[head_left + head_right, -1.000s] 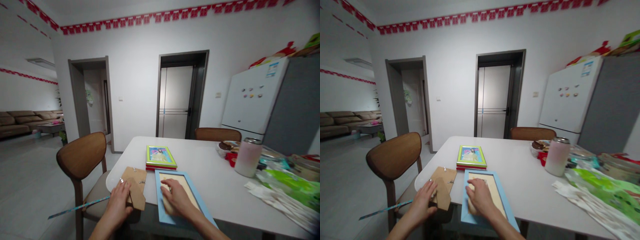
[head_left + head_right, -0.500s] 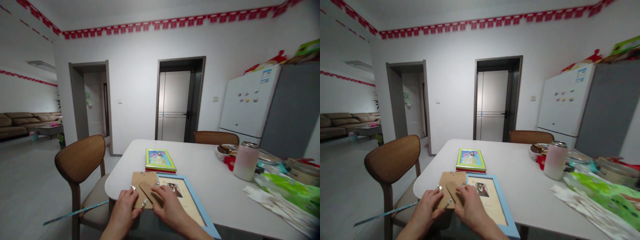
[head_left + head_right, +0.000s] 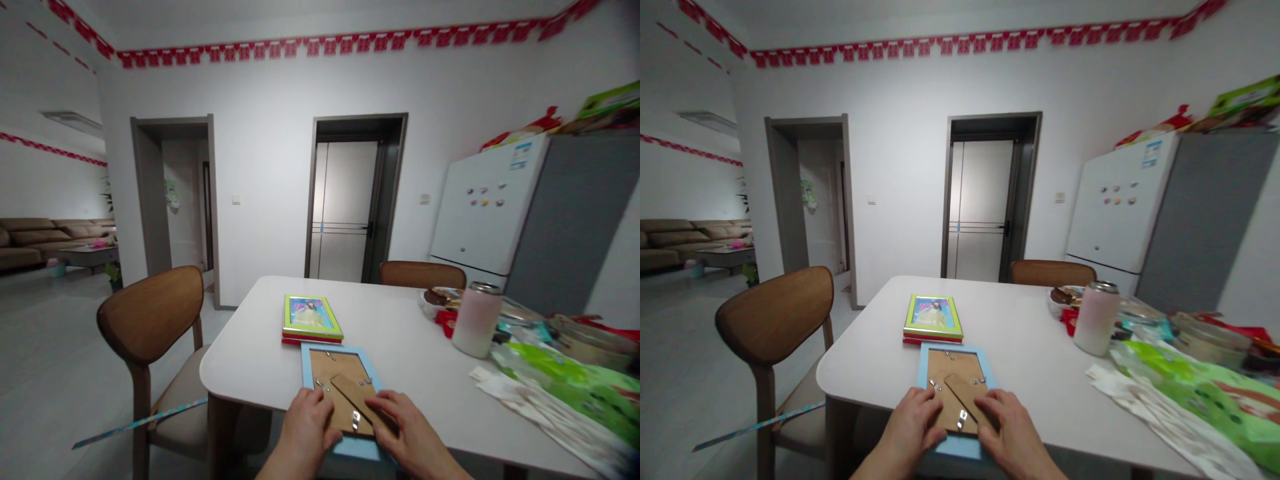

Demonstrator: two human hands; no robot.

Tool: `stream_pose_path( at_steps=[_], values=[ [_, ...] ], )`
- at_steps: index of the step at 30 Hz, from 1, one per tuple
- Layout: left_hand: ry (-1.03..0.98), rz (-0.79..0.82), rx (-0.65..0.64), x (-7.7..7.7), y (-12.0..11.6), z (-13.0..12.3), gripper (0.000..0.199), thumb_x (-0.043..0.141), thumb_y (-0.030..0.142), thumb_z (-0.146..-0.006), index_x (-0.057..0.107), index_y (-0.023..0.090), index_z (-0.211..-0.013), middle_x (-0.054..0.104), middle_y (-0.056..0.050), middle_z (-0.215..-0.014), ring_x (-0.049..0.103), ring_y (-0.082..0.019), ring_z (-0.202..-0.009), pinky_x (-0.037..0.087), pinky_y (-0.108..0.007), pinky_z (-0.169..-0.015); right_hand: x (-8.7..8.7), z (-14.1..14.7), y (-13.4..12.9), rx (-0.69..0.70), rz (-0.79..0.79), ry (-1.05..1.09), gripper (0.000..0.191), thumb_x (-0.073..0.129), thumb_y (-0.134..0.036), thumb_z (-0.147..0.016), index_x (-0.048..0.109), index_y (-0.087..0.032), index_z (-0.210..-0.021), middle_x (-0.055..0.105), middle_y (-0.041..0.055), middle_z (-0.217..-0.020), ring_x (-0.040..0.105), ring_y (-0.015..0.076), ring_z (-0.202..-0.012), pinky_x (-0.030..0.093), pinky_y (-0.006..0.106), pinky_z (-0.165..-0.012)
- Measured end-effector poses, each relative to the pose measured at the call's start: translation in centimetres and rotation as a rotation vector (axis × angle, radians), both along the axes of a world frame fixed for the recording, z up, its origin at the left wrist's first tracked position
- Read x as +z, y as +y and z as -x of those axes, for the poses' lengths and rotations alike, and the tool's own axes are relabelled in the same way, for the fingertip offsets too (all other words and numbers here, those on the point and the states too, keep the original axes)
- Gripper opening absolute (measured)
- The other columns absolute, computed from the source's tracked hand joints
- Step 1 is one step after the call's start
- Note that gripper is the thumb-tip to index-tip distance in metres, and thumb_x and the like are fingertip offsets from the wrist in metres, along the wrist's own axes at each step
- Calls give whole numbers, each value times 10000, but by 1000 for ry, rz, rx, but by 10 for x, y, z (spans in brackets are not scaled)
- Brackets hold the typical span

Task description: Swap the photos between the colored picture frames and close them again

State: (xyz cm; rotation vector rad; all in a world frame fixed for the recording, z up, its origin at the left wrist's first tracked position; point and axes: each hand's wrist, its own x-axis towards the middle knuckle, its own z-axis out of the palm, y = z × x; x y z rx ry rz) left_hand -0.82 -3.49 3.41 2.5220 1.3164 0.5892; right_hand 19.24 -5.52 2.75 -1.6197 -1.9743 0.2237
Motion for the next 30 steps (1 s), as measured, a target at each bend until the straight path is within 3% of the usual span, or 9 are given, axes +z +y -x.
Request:
stream_pose_path(
  at_steps=[9, 14, 17, 23, 30],
  values=[
    [17, -27, -5, 1, -7, 5, 160, 540, 313, -725, 595, 198, -821, 571, -29, -978, 442, -209, -1000, 319, -321, -889, -8, 4, -2, 8, -39, -103, 336, 475, -267, -659, 624, -196, -952, 573, 84, -973, 481, 208, -923, 365, 313, -822],
    [-1, 23, -44, -3, -12, 11, 480, 604, 473, -629, 511, 215, -1024, 461, -42, -1199, 342, -245, -1131, 208, -411, -970, -4, -3, 8, 20, -30, -124, 306, 425, -303, -720, 626, -219, -935, 568, 68, -969, 480, 193, -915, 356, 293, -813],
    [5, 49, -103, -10, -11, 12, 540, 632, 435, -611, 456, 234, -1079, 385, -30, -1277, 278, -234, -1188, 135, -440, -996, -4, -8, 26, -71, -43, -174, 329, 380, -261, -739, 619, -202, -958, 557, 85, -963, 480, 196, -899, 352, 295, -799],
    [-39, 44, -107, -17, -10, 12, 425, 639, 370, -631, 480, 231, -1001, 428, -22, -1243, 314, -206, -1173, 192, -407, -989, -3, -11, 55, -93, -17, -250, 307, 369, -208, -736, 669, -207, -800, 559, 79, -827, 496, 180, -812, 357, 256, -725],
    [-44, 36, -67, -14, -12, 12, 454, 646, 372, -623, 498, 205, -1018, 451, -40, -1224, 349, -203, -1149, 236, -343, -977, -2, -12, 62, -112, -16, -214, 254, 399, -180, -698, 651, -191, -733, 551, 62, -814, 517, 154, -769, 367, 234, -695]
  ],
)
